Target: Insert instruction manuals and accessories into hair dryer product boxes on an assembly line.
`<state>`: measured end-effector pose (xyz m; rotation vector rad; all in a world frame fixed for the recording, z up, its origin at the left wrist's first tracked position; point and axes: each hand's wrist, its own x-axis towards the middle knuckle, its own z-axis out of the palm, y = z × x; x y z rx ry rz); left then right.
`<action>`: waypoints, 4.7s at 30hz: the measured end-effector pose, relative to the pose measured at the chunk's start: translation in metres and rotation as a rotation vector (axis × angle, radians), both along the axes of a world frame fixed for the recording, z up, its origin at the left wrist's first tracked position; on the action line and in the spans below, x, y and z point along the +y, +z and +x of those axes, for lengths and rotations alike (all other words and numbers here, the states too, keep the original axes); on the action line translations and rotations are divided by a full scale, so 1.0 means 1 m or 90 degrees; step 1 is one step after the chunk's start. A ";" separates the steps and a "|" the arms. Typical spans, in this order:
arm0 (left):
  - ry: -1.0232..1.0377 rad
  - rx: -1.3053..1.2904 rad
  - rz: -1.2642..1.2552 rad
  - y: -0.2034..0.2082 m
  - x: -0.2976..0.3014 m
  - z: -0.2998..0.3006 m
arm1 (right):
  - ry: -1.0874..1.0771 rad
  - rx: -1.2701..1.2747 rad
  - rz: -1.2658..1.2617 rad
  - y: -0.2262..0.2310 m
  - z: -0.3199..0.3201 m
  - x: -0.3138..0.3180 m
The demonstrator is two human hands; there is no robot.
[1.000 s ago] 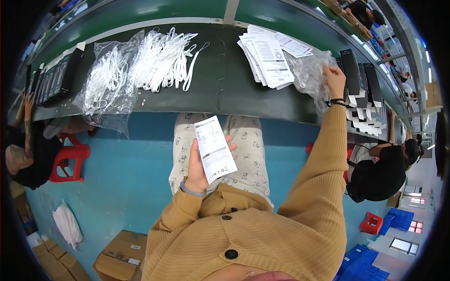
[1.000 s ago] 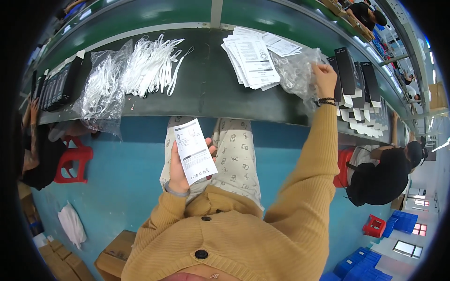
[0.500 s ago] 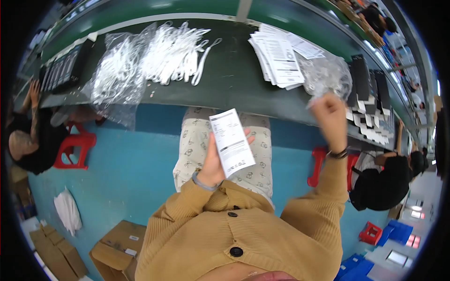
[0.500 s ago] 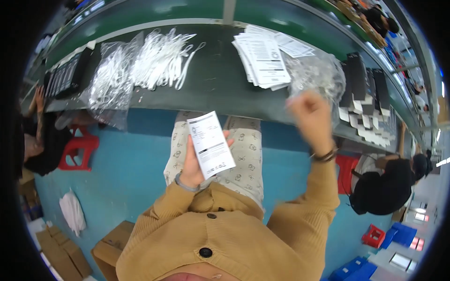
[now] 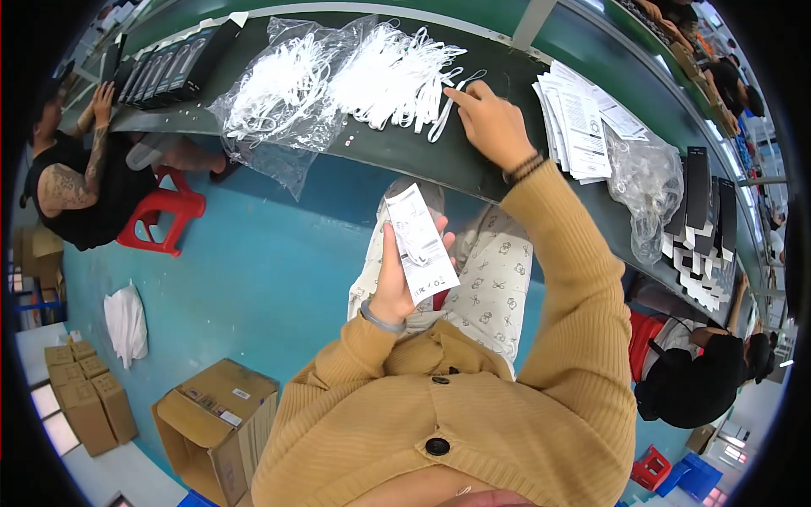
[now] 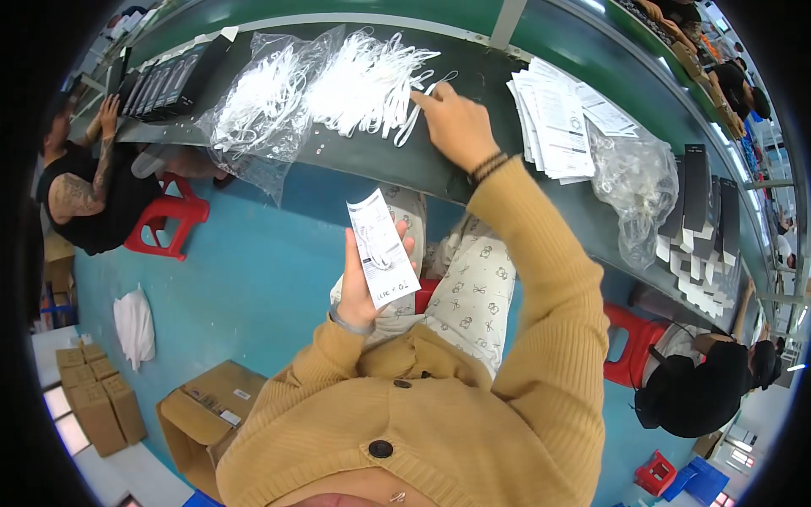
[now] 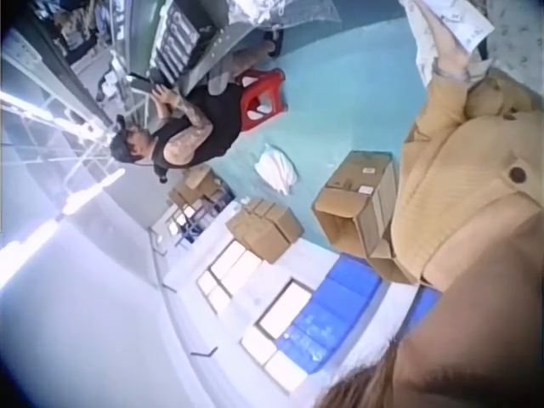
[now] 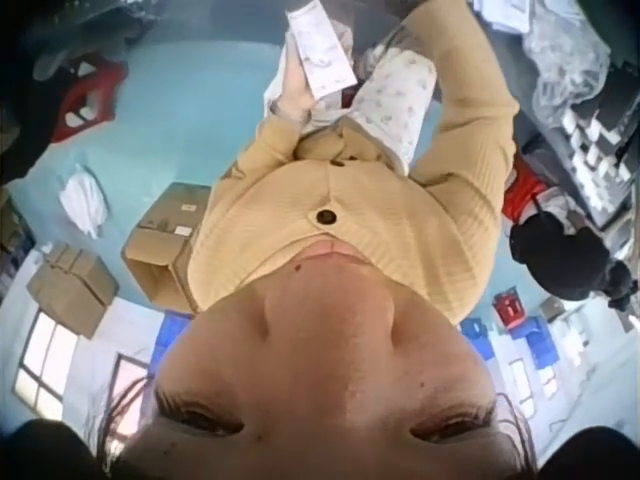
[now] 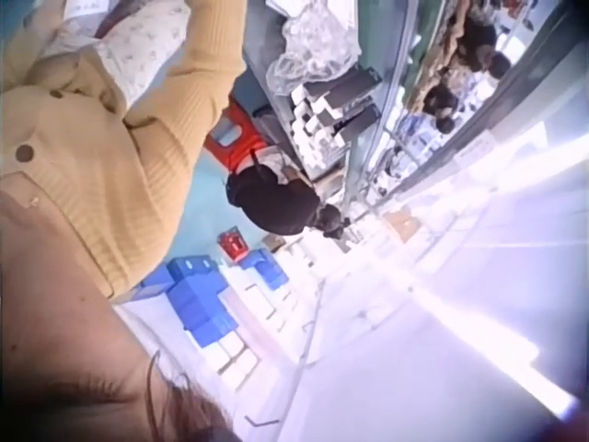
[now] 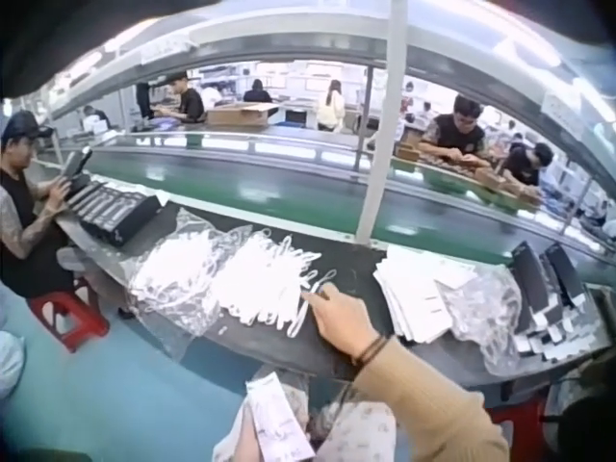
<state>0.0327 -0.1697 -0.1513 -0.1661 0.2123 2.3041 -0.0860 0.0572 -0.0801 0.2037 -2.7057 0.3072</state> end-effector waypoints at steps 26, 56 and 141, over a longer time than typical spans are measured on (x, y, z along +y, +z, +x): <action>0.069 0.092 -0.130 0.011 0.042 0.017 | -0.032 -0.147 -0.257 -0.002 0.163 -0.084; 0.688 1.088 -1.359 0.115 -0.189 -0.380 | -0.276 -0.051 -0.512 0.004 0.239 -0.022; -0.069 1.545 -0.506 0.137 0.109 -0.022 | 0.028 -0.139 -0.268 0.078 0.313 0.075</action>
